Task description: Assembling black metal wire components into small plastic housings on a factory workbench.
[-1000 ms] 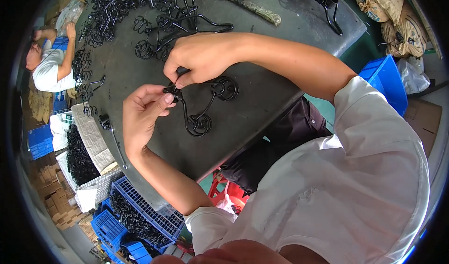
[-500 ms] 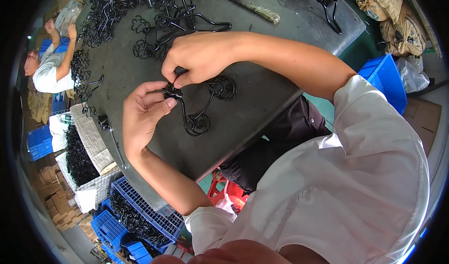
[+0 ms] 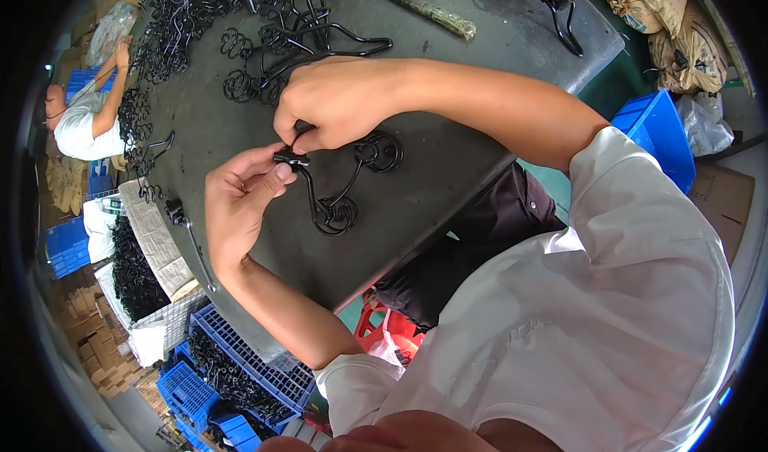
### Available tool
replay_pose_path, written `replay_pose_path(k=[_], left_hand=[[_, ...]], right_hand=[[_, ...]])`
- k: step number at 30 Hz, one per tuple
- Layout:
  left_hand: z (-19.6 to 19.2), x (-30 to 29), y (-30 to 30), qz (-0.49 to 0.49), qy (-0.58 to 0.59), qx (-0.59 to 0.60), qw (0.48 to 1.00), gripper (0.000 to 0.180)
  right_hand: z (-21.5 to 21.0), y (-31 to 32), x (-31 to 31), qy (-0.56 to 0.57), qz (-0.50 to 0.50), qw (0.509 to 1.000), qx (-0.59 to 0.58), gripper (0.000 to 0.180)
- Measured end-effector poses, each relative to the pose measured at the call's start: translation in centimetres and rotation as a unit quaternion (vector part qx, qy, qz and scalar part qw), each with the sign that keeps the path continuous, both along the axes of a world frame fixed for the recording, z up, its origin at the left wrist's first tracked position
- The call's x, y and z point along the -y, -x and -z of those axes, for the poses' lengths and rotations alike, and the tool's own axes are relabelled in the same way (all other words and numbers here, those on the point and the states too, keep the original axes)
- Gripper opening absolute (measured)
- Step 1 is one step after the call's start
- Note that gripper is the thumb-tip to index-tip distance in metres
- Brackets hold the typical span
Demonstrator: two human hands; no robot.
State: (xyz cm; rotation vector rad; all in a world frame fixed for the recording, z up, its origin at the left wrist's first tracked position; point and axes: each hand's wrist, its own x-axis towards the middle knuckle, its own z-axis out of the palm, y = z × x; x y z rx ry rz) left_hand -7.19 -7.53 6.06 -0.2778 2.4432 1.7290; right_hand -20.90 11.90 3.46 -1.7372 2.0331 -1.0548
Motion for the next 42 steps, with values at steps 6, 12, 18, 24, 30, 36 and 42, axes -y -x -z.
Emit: replay_pose_path(k=[6,12,18,24,30,36,42], left_hand=[[-0.2,-0.1,0.0,0.005,-0.017,0.002,1.000,0.025],[-0.4,-0.1,-0.1,-0.005,-0.043,0.017,0.999,0.018],[-0.3,0.0,0.2,-0.020,-0.035,0.031,0.999,0.021],[-0.4,-0.7,0.5,-0.034,-0.038,0.011,0.999,0.028],[0.0,-0.6,0.6,-0.029,-0.003,0.016,0.999,0.028],[0.0,-0.8,0.8,-0.015,0.010,0.001,1.000,0.027],[0.1,-0.9,0.7,-0.062,-0.018,0.014,0.998,0.026]], right_hand=[[-0.4,-0.3,-0.1,-0.023,0.011,1.000,-0.005,0.012],[-0.1,-0.3,0.0,-0.010,0.008,1.000,-0.026,0.011],[0.0,-0.2,0.1,-0.009,0.008,1.000,-0.026,0.011],[-0.1,-0.2,0.1,-0.016,0.008,1.000,-0.019,0.011],[0.0,-0.2,0.0,-0.007,0.012,1.000,-0.022,0.011],[-0.2,-0.3,0.1,-0.010,0.011,1.000,-0.020,0.012],[0.0,-0.2,0.1,-0.002,0.014,1.000,-0.021,0.011]])
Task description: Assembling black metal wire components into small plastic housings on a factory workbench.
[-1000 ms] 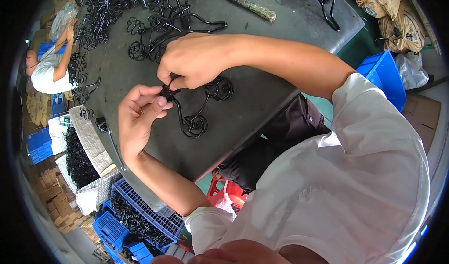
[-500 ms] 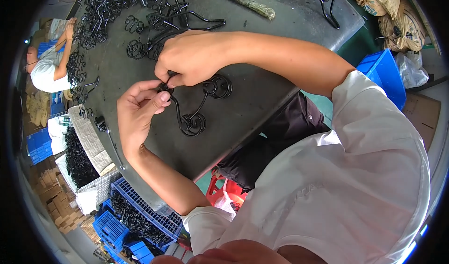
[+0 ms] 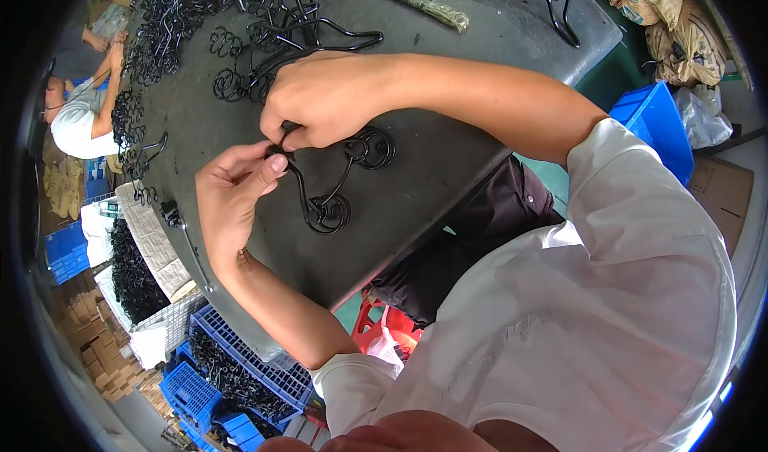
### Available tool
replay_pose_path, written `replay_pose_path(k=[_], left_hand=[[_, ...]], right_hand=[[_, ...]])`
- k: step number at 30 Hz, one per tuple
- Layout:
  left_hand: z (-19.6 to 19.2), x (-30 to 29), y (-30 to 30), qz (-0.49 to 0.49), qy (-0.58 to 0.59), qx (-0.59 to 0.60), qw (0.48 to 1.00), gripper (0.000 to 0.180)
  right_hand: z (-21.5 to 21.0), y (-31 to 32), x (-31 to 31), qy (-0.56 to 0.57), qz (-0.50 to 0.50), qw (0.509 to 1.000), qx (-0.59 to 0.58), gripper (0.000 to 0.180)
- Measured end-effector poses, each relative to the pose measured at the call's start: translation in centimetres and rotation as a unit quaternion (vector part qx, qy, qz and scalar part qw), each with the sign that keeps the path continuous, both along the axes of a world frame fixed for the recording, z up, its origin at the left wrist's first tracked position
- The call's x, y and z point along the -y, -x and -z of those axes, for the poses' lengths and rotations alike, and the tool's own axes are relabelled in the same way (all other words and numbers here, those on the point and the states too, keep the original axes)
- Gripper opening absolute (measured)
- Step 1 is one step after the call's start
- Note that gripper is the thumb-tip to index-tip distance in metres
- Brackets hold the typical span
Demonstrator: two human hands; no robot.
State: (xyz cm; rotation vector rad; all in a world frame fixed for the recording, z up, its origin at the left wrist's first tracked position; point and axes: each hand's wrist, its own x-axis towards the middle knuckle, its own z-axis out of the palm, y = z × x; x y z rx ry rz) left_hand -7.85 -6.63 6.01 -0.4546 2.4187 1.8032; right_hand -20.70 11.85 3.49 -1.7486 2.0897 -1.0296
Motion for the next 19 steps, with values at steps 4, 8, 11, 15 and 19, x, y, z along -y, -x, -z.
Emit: replay_pose_path(k=[4,8,11,15,19], left_hand=[[-0.28,-0.52,-0.13,-0.024,0.017,0.004,1.000,0.025],[0.19,-0.53,-0.34,-0.009,0.023,-0.026,0.999,0.027],[0.07,-0.79,-0.24,-0.010,0.029,-0.032,0.999,0.026],[0.21,-0.76,-0.59,0.001,0.072,-0.049,0.996,0.024],[0.24,-0.98,-0.81,0.016,0.134,-0.057,0.989,0.026]], right_hand=[[-0.07,-0.01,-0.06,0.004,0.003,1.000,-0.004,0.011],[-0.13,-0.07,0.04,0.000,0.003,1.000,-0.003,0.011],[-0.15,-0.10,-0.06,-0.008,0.008,1.000,0.004,0.011],[0.01,0.23,-0.03,-0.009,0.005,1.000,0.010,0.012],[-0.07,-0.12,0.00,-0.013,0.004,1.000,-0.013,0.013]])
